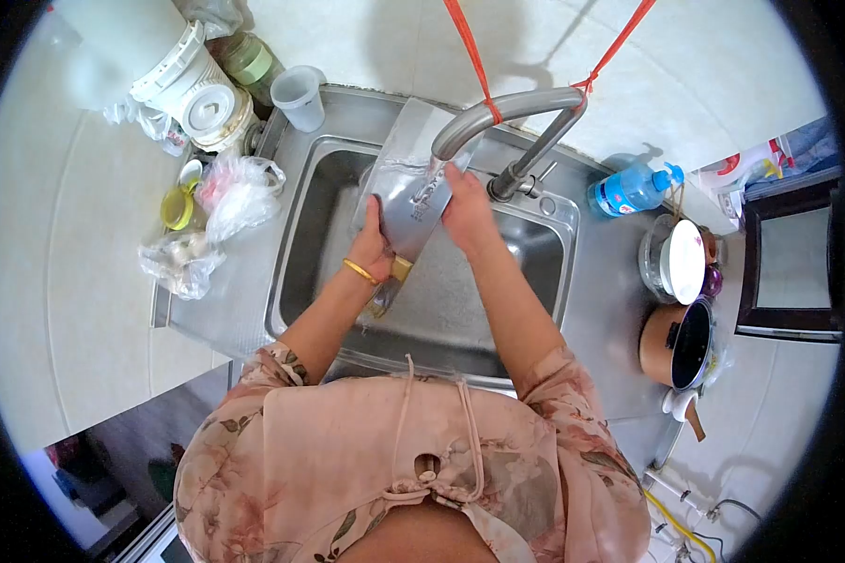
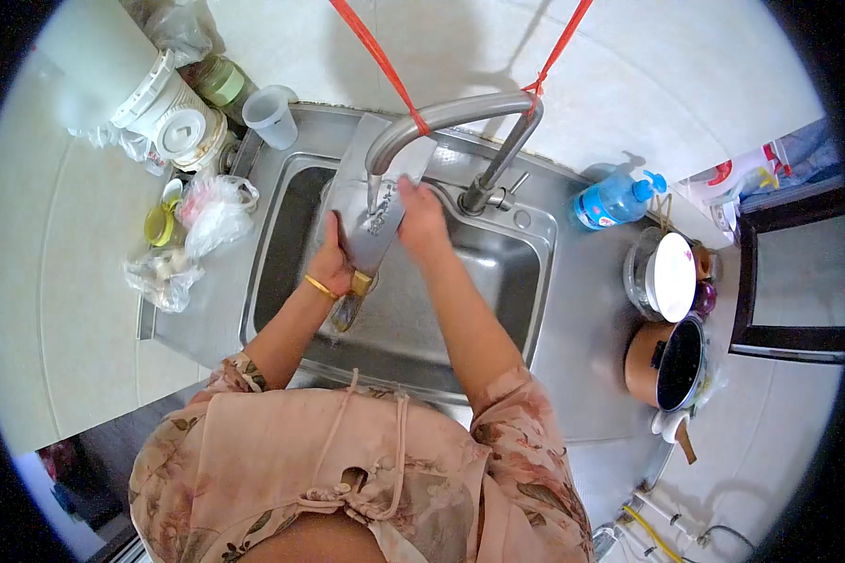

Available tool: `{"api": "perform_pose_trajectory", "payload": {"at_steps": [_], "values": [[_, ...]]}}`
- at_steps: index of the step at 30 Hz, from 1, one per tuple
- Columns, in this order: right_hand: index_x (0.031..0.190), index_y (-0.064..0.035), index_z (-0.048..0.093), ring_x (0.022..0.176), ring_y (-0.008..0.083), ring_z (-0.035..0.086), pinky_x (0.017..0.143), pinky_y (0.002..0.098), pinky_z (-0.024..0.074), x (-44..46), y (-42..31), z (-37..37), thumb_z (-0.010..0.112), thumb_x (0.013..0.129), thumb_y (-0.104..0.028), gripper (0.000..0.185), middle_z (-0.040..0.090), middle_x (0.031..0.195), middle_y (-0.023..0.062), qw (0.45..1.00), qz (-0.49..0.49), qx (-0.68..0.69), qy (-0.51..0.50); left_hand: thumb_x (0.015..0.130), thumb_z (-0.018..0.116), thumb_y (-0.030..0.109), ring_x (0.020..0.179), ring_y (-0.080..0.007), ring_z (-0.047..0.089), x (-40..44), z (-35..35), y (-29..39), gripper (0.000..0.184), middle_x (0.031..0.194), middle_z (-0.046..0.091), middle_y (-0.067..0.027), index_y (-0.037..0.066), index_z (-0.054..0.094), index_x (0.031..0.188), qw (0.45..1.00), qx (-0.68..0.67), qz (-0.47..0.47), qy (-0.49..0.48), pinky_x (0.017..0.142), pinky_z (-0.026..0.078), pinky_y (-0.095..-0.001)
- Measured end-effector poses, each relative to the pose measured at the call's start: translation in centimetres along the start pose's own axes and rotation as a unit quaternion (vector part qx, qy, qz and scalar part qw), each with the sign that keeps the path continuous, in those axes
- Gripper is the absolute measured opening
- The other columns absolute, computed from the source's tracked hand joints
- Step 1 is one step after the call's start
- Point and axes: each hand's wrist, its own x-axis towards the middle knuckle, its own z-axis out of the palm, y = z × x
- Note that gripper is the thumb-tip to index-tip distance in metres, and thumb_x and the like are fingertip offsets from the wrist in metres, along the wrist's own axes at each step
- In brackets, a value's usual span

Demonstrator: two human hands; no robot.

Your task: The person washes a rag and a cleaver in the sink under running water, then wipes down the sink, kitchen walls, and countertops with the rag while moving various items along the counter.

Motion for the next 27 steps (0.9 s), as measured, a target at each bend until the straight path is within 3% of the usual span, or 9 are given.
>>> {"api": "perform_pose_trajectory", "payload": {"at_steps": [2, 5, 6, 9, 12, 15, 18, 23, 27], "values": [[0.102, -0.0002, 0.059, 0.081, 0.0088, 0.052, 0.072, 0.0258, 0.0426, -1.6, 1.7, 0.8, 0.053, 0.090, -0.030, 0.033, 0.060, 0.088, 0.0006, 0.995, 0.006, -0.091, 0.039, 0.084, 0.034, 0.066, 0.115, -0.0242, 0.047, 0.4, 0.7, 0.3, 0.075, 0.128, 0.048, -0.0070, 0.008, 0.041, 0.130, 1.000, -0.006, 0.011, 0.023, 0.099, 0.035, -0.0389], [0.103, -0.0048, 0.058, 0.084, 0.0089, 0.053, 0.079, 0.0258, 0.0413, -3.1, 4.8, -0.9, 0.054, 0.090, -0.028, 0.026, 0.060, 0.093, -0.0007, 0.974, 0.032, -0.223, 0.017, 0.083, 0.027, 0.070, 0.121, -0.0241, 0.042, 0.7, 1.0, 0.8, 0.081, 0.134, 0.042, -0.0081, 0.008, 0.037, 0.133, 0.998, -0.004, 0.024, 0.050, 0.102, 0.032, -0.0375], [0.100, -0.0042, 0.059, 0.084, 0.0074, 0.051, 0.080, 0.0247, 0.0392, -3.4, 5.1, -0.6, 0.057, 0.089, -0.027, 0.026, 0.060, 0.092, -0.0016, 0.985, 0.014, -0.173, 0.013, 0.083, 0.026, 0.070, 0.121, -0.0242, 0.042, 0.4, 1.2, 0.9, 0.081, 0.134, 0.042, -0.0080, 0.008, 0.037, 0.133, 0.997, -0.007, 0.020, 0.068, 0.102, 0.032, -0.0373], [0.100, -0.0022, 0.059, 0.087, 0.0096, 0.054, 0.081, 0.0273, 0.0414, -4.0, 3.4, -1.1, 0.057, 0.088, -0.024, 0.025, 0.061, 0.094, 0.0012, 0.965, 0.014, -0.262, -0.001, 0.082, 0.025, 0.073, 0.122, -0.0245, 0.041, -0.3, 1.2, 1.0, 0.083, 0.136, 0.041, -0.0068, 0.009, 0.035, 0.135, 0.998, -0.008, 0.017, 0.062, 0.102, 0.032, -0.0385], [0.101, -0.0005, 0.058, 0.091, 0.0128, 0.057, 0.082, 0.0296, 0.0445, -3.1, 1.3, -0.7, 0.057, 0.088, -0.020, 0.024, 0.062, 0.094, 0.0040, 0.997, 0.003, -0.062, 0.047, 0.081, 0.023, 0.074, 0.123, -0.0244, 0.040, -0.9, 2.1, 1.2, 0.085, 0.137, 0.040, -0.0064, 0.010, 0.033, 0.136, 0.997, 0.005, 0.009, 0.072, 0.102, 0.031, -0.0393], [0.097, -0.0014, 0.058, 0.078, 0.0137, 0.058, 0.071, 0.0283, 0.0461, -1.8, -3.0, 0.2, 0.055, 0.089, -0.021, 0.021, 0.063, 0.090, 0.0049, 0.990, -0.083, 0.082, 0.080, 0.082, 0.022, 0.073, 0.122, -0.0242, 0.041, -1.3, 2.1, 1.3, 0.084, 0.135, 0.041, -0.0065, 0.009, 0.034, 0.136, 0.995, 0.028, 0.007, 0.099, 0.101, 0.031, -0.0395], [0.105, -0.0014, 0.055, 0.089, 0.0140, 0.058, 0.079, 0.0289, 0.0468, -1.2, -2.6, 0.1, 0.056, 0.088, -0.018, 0.024, 0.062, 0.092, 0.0041, 0.986, -0.071, 0.120, 0.093, 0.082, 0.022, 0.073, 0.119, -0.0243, 0.043, -0.8, 1.4, 1.0, 0.083, 0.133, 0.044, -0.0067, 0.009, 0.036, 0.134, 0.992, 0.042, 0.009, 0.117, 0.100, 0.032, -0.0394], [0.102, -0.0026, 0.058, 0.084, 0.0129, 0.056, 0.077, 0.0294, 0.0458, -5.1, 4.0, 1.2, 0.056, 0.088, -0.017, 0.020, 0.062, 0.091, 0.0022, 0.988, -0.046, -0.138, 0.055, 0.083, 0.023, 0.071, 0.115, -0.0251, 0.046, -0.8, 1.3, 1.3, 0.080, 0.130, 0.046, -0.0072, 0.008, 0.040, 0.131, 0.993, 0.027, 0.018, 0.118, 0.099, 0.034, -0.0394], [0.097, -0.0036, 0.061, 0.083, 0.0131, 0.058, 0.075, 0.0283, 0.0466, -5.2, 3.7, 1.0, 0.056, 0.088, -0.016, 0.016, 0.063, 0.092, 0.0028, 0.968, -0.032, -0.245, 0.046, 0.086, 0.023, 0.068, 0.116, -0.0256, 0.046, -1.8, 1.7, 2.0, 0.077, 0.131, 0.045, -0.0074, 0.008, 0.040, 0.131, 0.993, 0.018, 0.019, 0.113, 0.100, 0.034, -0.0396]]}}
